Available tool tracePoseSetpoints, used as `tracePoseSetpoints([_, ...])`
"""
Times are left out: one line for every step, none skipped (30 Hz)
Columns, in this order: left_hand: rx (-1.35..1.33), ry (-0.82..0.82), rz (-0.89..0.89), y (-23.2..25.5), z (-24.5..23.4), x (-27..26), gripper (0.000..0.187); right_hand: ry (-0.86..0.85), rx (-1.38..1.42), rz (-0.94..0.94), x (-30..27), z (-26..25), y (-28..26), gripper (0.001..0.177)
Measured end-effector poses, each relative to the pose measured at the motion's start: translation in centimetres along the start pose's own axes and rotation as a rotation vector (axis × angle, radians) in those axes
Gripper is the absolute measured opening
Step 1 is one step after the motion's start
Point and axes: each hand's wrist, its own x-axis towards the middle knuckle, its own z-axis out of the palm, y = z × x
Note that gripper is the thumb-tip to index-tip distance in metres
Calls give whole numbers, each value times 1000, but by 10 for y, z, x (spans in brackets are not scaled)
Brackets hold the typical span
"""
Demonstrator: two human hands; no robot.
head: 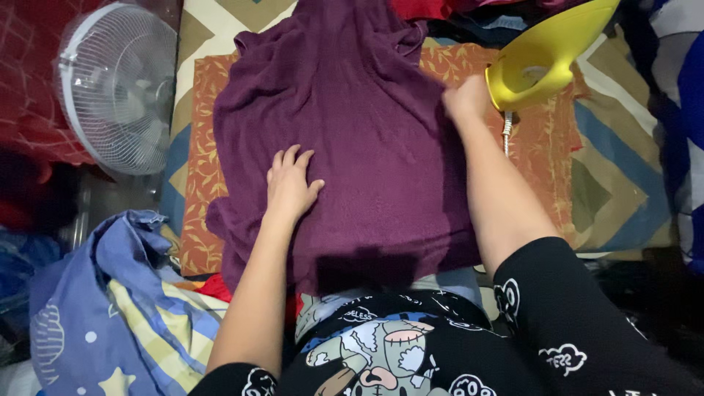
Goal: The person irons a purple cloth on a patterned mat using a yellow iron. They repeatedly smooth the fabric, adjust its position, and iron different sections to remove wrinkles.
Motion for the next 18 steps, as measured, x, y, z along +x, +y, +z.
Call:
tracePoseSetpoints([-8, 1, -16, -1, 4, 0, 73, 26, 86, 71, 5, 0, 4, 24])
tracePoseSetpoints([-16, 1, -32, -1, 7, 0, 74, 115, 130, 62, 8, 0, 8, 22])
tracePoseSetpoints([-23, -1, -50, -2, 9, -1, 75, 202, 172, 53, 9, 0, 12, 24])
tracePoseSetpoints([-21, 1, -47, -3, 10, -2, 75, 288, 214, 43, 7, 2, 16, 29])
tracePoseSetpoints([-21, 5, -45, -3, 11, -2, 76, 274, 203, -71, 2, 5, 20, 41])
tracePoseSetpoints([-21, 9, -42, -2, 12, -1, 76, 259, 192, -184, -7, 10, 24, 57])
tracePoseSetpoints([-16, 13, -37, -2, 13, -2, 76, 240, 181, -298, -16, 15, 29, 73])
tracePoseSetpoints([-12, 17, -32, -1, 15, -3, 76, 254, 181, -374, -26, 18, 35, 73])
tracePoseSetpoints([-4, 22, -27, -2, 16, -5, 76, 266, 185, -450, -36, 23, 40, 73])
tracePoseSetpoints([-3, 13, -31, -3, 16, -6, 76, 279, 188, -525, -46, 26, 46, 73])
tracePoseSetpoints([-2, 9, -33, -4, 16, -6, 77, 403, 209, -393, -52, 28, 51, 67])
tracePoseSetpoints([-1, 5, -35, -5, 16, -6, 77, 527, 231, -259, -57, 28, 57, 61])
tracePoseSetpoints([0, 17, -24, -6, 17, -7, 77, 652, 444, -106, -58, 25, 66, 54])
tracePoseSetpoints([0, 29, -13, -7, 18, -8, 77, 771, 657, 51, -55, 21, 76, 49])
tracePoseSetpoints([1, 40, -1, -7, 19, -10, 77, 882, 572, 103, -47, 12, 89, 67])
tracePoseSetpoints([11, 43, -1, -6, 20, -10, 77, 990, 485, 154, -38, 2, 104, 86])
tracePoseSetpoints([21, 46, 0, -5, 20, -10, 78, 929, 541, 12, -24, -5, 115, 85])
tracePoseSetpoints([31, 49, 1, -3, 20, -9, 78, 863, 595, -129, -5, -13, 122, 84])
